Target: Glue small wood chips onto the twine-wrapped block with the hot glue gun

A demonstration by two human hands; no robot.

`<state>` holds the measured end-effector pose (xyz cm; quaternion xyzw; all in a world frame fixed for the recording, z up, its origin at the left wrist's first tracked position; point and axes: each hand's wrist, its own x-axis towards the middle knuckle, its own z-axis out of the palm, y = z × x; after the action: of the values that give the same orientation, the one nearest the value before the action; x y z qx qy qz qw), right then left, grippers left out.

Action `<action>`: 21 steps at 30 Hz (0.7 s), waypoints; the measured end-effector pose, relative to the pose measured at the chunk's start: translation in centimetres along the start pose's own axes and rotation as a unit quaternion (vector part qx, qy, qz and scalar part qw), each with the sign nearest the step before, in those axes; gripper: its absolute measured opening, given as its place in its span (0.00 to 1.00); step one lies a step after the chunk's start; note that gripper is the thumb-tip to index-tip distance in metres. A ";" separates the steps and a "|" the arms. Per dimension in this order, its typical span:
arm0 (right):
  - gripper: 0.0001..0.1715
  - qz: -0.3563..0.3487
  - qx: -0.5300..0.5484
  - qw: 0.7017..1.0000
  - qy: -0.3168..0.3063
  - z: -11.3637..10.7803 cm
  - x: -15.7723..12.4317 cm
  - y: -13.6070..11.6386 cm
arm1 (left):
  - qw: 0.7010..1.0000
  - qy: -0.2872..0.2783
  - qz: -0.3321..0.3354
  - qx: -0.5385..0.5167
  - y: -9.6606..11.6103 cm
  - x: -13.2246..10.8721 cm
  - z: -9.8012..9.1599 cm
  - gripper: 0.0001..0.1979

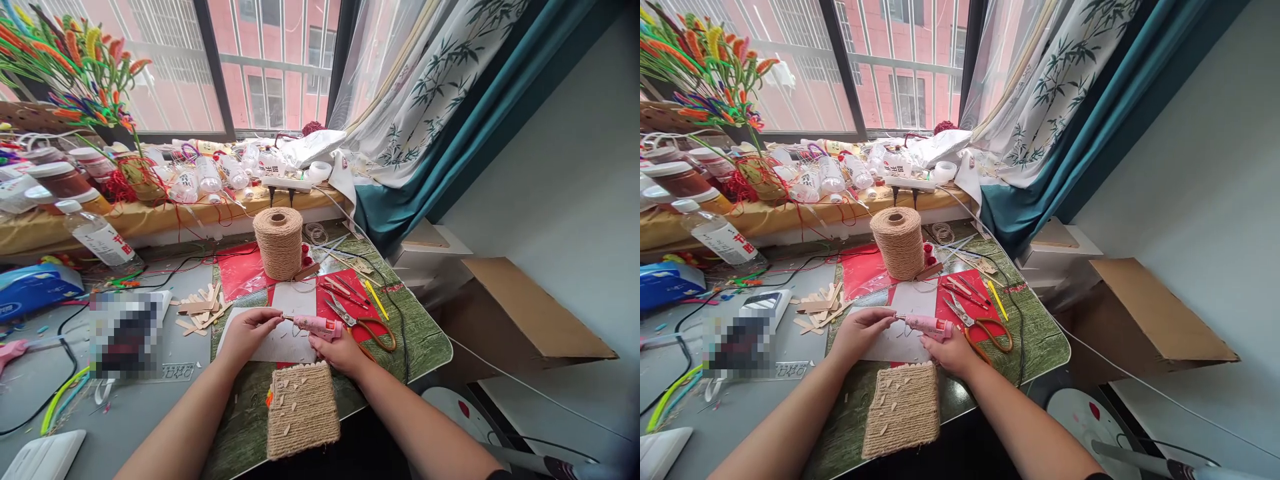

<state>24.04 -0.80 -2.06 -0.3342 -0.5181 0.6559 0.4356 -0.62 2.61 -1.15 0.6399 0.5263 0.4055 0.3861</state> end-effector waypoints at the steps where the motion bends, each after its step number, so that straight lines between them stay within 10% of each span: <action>1: 0.25 0.001 -0.003 1.000 0.002 0.0 0.0 0.0 | 1.000 -0.001 0.001 0.003 0.0 0.0 0.0 0.11; 21: 0.29 0.025 -0.053 0.998 0.026 0.0 0.1 0.5 | 1.000 -0.016 0.006 0.011 0.4 0.0 -0.2 0.10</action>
<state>23.92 -0.76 -2.58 -0.3865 -0.5322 0.6295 0.4136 -0.63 2.54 -0.73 0.6541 0.5204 0.3916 0.3846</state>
